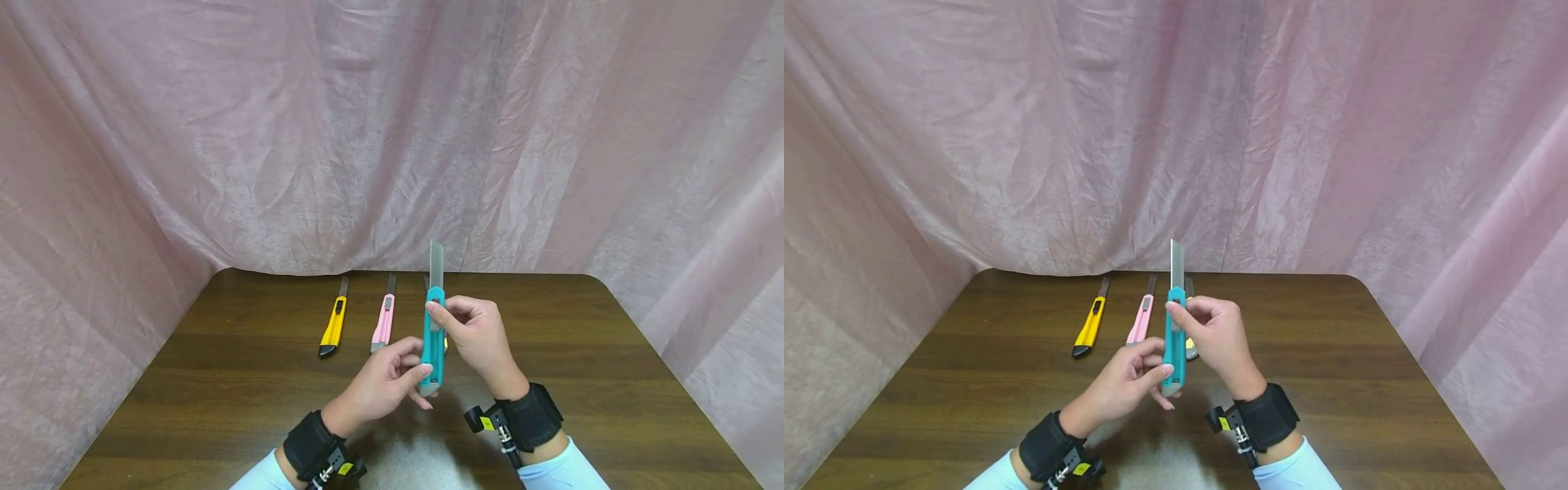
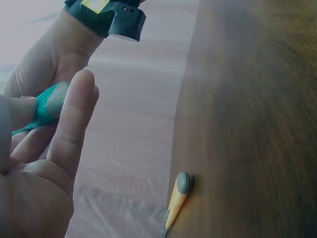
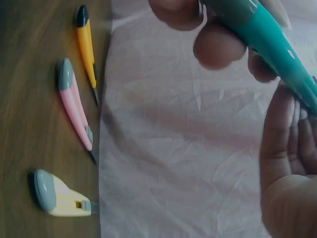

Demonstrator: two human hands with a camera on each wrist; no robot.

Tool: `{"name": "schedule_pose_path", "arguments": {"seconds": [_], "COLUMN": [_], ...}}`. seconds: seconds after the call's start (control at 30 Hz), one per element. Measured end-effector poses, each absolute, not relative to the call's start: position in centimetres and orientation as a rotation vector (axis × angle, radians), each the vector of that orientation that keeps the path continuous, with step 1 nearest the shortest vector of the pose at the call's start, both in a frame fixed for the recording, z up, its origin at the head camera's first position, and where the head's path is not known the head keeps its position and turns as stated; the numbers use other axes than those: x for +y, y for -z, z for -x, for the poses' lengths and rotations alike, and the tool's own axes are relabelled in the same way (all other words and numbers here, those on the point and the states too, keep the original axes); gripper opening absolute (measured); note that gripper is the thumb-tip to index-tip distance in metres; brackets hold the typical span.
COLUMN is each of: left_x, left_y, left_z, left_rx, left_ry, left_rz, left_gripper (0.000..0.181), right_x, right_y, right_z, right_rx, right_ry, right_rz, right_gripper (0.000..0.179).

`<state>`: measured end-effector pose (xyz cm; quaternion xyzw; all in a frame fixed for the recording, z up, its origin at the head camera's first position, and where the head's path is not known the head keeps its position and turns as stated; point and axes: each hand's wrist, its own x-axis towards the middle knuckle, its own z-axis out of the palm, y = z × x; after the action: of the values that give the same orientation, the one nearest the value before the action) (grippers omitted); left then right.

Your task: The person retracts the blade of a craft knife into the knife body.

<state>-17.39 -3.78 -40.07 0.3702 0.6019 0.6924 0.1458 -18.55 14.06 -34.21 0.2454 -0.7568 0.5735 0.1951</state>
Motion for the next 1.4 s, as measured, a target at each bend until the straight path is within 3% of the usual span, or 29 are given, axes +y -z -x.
{"name": "schedule_pose_path", "arguments": {"seconds": [0.2,0.77,1.17,1.4], "left_x": [-4.04,-4.16,-3.92,-3.87], "left_y": [40.14,39.9,40.14,39.87], "left_z": [17.5,17.45,17.48,17.31], "left_rx": [1.785,1.77,1.77,1.787], "left_ry": [-1.989,-1.989,-2.006,-2.006], "left_rz": [-1.039,-1.066,-1.104,-1.124], "left_gripper": [0.025,0.019,0.019,0.019], "right_x": [13.77,13.84,14.15,14.12], "right_y": [34.08,34.92,34.91,35.01], "right_z": [18.44,18.92,19.05,18.93], "right_rx": [-2.227,-2.108,-2.161,-2.116], "right_ry": [-1.582,-1.611,-1.586,-1.567], "right_rz": [-0.626,-0.742,-0.77,-0.805], "right_gripper": [0.027,0.016,0.029,0.024]}}
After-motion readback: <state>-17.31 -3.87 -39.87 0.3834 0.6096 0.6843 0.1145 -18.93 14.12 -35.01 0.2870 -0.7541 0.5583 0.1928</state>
